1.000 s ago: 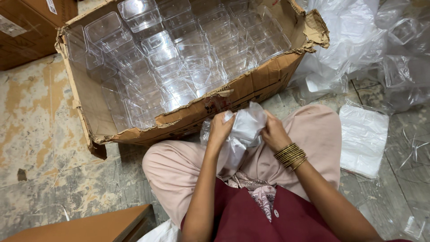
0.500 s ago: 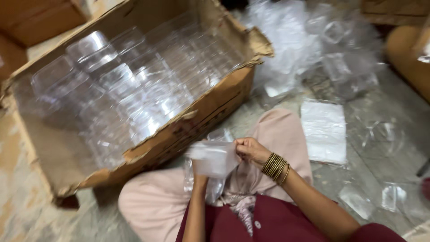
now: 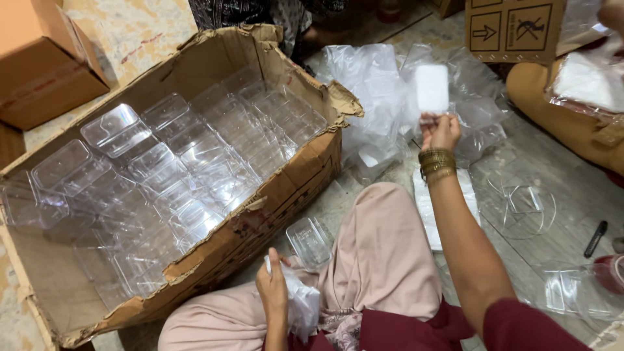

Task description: The person sits on the floor and packs clear plastic containers into plastic bags, then places the bagged containers into a large cardboard box. They repeatedly take a container, wrap it in a plastic bag, and set it inside the box alongside the others.

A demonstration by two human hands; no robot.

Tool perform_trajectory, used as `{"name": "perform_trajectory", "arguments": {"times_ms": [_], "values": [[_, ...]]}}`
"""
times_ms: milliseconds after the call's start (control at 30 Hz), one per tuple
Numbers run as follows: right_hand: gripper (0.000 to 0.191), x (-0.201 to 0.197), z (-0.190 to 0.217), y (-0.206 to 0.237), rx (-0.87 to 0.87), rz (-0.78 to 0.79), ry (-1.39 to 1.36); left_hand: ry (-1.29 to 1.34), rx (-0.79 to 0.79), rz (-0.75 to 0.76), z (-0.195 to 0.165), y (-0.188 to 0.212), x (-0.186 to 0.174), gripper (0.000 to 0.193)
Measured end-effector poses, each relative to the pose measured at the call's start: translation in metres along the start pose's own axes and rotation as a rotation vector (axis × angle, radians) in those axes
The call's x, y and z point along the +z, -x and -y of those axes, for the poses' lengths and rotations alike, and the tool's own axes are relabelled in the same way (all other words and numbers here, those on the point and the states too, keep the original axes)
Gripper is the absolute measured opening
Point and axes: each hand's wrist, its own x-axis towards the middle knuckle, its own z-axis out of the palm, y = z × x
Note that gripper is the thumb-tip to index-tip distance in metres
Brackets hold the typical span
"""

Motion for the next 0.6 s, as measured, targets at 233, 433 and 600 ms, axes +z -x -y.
{"name": "perform_trajectory", "arguments": {"times_ms": [233, 433, 600], "values": [[0.028, 0.031, -0.022, -0.058, 0.182, 0.086, 0.344, 0.356, 0.050, 0.198, -0.002, 0.006, -0.007, 0.027], [0.036, 0.038, -0.038, 0.074, -0.252, 0.518, 0.752, 0.453, 0.061, 0.213, -0.044, 0.014, -0.001, 0.027], [0.047, 0.050, -0.026, 0.264, 0.232, 1.246, 0.771, 0.604, 0.151, 0.222, -0.056, 0.012, 0.002, 0.017]]}}
